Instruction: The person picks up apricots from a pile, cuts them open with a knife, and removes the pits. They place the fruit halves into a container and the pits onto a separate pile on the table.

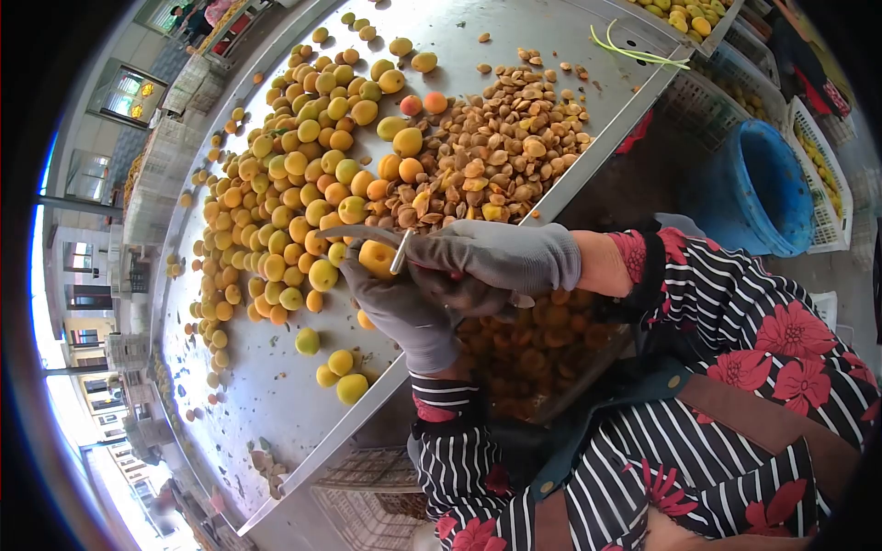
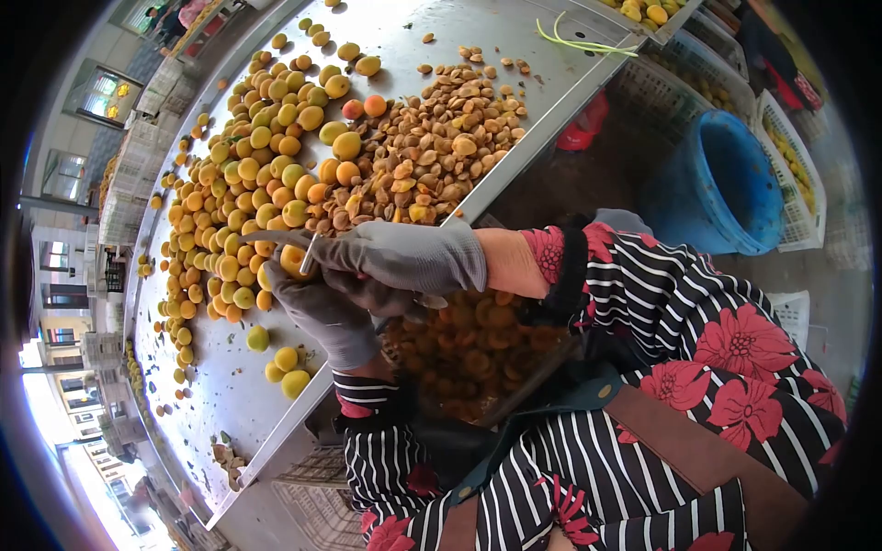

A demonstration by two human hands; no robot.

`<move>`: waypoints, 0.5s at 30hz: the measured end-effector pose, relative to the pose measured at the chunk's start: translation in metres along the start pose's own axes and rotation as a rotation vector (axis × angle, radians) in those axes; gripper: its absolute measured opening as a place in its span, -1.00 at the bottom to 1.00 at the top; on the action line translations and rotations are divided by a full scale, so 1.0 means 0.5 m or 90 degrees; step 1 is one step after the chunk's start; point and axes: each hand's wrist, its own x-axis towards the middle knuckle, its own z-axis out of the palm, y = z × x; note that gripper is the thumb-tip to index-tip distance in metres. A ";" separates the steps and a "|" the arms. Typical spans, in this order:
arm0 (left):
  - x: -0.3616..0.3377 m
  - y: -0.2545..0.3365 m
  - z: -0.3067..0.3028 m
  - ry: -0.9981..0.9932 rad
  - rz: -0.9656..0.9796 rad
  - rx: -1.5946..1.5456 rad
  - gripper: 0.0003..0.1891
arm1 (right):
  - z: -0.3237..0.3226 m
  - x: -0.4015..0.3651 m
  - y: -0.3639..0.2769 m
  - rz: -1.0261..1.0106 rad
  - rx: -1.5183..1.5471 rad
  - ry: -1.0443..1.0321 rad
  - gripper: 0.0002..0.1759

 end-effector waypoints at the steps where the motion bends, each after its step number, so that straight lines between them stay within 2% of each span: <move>1: 0.002 -0.015 -0.004 0.013 -0.098 -0.199 -0.69 | 0.010 -0.004 -0.008 -0.023 -0.022 0.050 -0.37; 2: 0.005 -0.023 -0.009 0.026 -0.196 -0.397 -0.60 | 0.018 -0.004 -0.011 -0.046 -0.043 0.099 -0.40; 3: 0.005 -0.015 -0.010 0.026 -0.194 -0.396 -0.60 | 0.020 0.008 0.004 -0.047 -0.043 0.098 -0.40; 5: 0.006 0.010 -0.005 0.017 -0.188 -0.337 -0.54 | 0.010 0.046 0.052 -0.266 -0.271 0.241 -0.44; 6: 0.006 0.011 -0.006 0.018 -0.187 -0.337 -0.54 | 0.010 0.049 0.052 -0.309 -0.322 0.258 -0.49; 9: 0.003 0.017 -0.006 0.008 -0.215 -0.377 -0.53 | 0.014 0.035 0.046 -0.278 -0.438 0.290 -0.51; 12: 0.002 0.024 -0.004 0.029 -0.195 -0.298 -0.53 | 0.018 0.036 0.050 -0.247 -0.490 0.306 -0.54; 15: 0.003 0.020 -0.008 -0.019 -0.204 -0.353 -0.50 | 0.025 0.031 0.050 -0.273 -0.511 0.318 -0.56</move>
